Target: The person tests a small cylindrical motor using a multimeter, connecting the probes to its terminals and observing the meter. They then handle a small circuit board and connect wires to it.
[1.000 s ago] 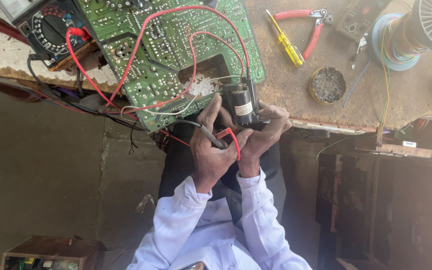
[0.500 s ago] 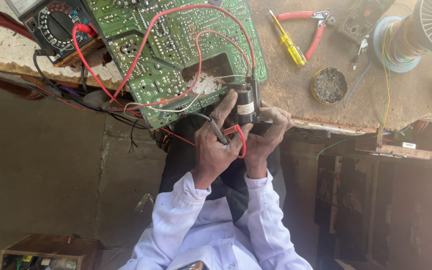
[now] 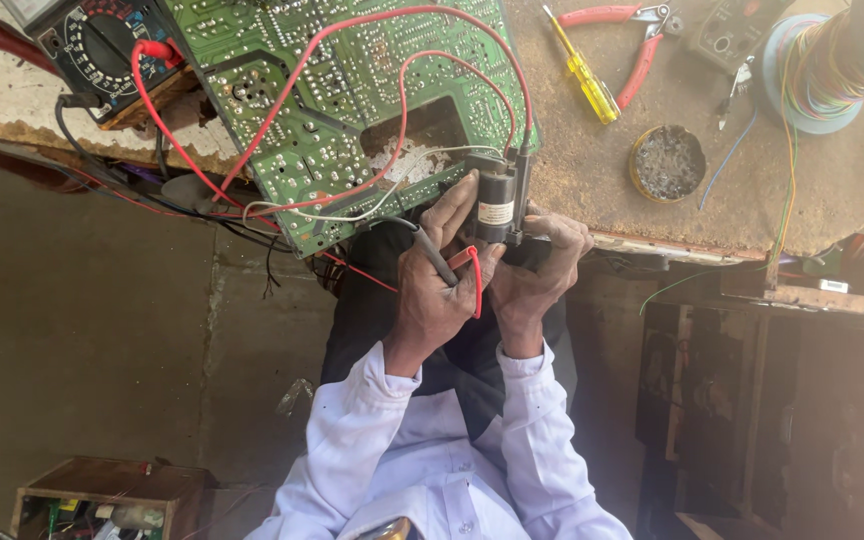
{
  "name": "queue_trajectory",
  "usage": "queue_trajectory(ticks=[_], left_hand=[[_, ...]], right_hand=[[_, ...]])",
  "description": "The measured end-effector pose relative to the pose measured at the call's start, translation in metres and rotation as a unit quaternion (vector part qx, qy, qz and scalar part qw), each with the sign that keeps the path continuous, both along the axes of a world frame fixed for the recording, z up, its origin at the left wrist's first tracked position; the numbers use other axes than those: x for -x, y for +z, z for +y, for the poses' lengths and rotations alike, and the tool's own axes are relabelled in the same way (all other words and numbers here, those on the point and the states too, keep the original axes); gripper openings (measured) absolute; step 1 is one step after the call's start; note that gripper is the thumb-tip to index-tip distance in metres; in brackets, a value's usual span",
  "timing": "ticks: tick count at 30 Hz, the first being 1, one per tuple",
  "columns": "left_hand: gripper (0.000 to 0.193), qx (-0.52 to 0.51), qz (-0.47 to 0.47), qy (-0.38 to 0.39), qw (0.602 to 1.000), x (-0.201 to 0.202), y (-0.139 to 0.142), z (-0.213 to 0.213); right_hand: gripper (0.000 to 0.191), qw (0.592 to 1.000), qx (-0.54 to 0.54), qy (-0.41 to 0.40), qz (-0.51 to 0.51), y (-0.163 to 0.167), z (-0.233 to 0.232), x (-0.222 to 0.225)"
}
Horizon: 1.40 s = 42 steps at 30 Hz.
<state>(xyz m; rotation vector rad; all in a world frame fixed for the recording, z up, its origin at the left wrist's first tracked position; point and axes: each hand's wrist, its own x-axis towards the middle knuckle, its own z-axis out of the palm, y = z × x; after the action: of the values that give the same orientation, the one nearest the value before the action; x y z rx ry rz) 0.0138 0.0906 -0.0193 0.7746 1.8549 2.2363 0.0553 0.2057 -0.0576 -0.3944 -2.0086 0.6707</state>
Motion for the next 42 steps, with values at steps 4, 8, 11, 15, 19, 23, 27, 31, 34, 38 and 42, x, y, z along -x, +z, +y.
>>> queue_trajectory(ticks=[4, 8, 11, 15, 19, 23, 27, 31, 34, 38, 42], left_hand=[[0.069, -0.012, -0.005, -0.011, 1.000, 0.000, -0.002, 0.001], [0.066, -0.019, -0.006, -0.010, 1.000, 0.000, -0.003, 0.002], [0.065, 0.009, 0.028, 0.013, 0.999, 0.001, -0.004, 0.003], [0.063, 0.010, 0.034, 0.020, 0.999, 0.000, -0.004, 0.004], [0.063, 0.025, 0.048, 0.029, 0.998, -0.001, -0.003, 0.005], [0.064, 0.018, 0.019, 0.023, 0.999, -0.002, -0.001, 0.005], [0.065, 0.044, 0.054, 0.047, 0.996, -0.004, -0.001, 0.006], [0.066, 0.068, 0.062, 0.042, 0.995, -0.008, -0.001, 0.008], [0.066, 0.070, 0.091, 0.060, 0.992, -0.010, -0.001, 0.011], [0.066, 0.049, 0.065, 0.046, 0.996, -0.010, -0.001, 0.013], [0.067, 0.049, 0.049, 0.039, 0.997, -0.010, 0.001, 0.012]], right_hand=[[0.046, 1.000, -0.018, -0.012, -0.002, -0.002, 0.001, 0.001], [0.046, 1.000, 0.000, -0.007, 0.007, -0.003, 0.001, 0.002], [0.044, 1.000, 0.001, -0.007, 0.005, -0.004, 0.002, 0.002], [0.044, 1.000, -0.009, 0.000, 0.004, -0.004, 0.004, 0.001], [0.044, 1.000, -0.001, 0.002, -0.003, -0.003, 0.004, 0.000], [0.045, 1.000, -0.006, 0.010, -0.004, -0.001, 0.004, -0.001], [0.040, 1.000, 0.008, -0.004, -0.007, -0.002, 0.004, -0.002], [0.039, 1.000, 0.008, 0.026, 0.015, -0.003, 0.006, -0.002], [0.039, 1.000, 0.013, 0.020, 0.018, -0.005, 0.006, -0.002], [0.033, 0.999, 0.025, 0.027, 0.018, -0.005, 0.007, -0.003], [0.033, 0.999, 0.028, 0.032, 0.013, -0.005, 0.008, -0.005]])
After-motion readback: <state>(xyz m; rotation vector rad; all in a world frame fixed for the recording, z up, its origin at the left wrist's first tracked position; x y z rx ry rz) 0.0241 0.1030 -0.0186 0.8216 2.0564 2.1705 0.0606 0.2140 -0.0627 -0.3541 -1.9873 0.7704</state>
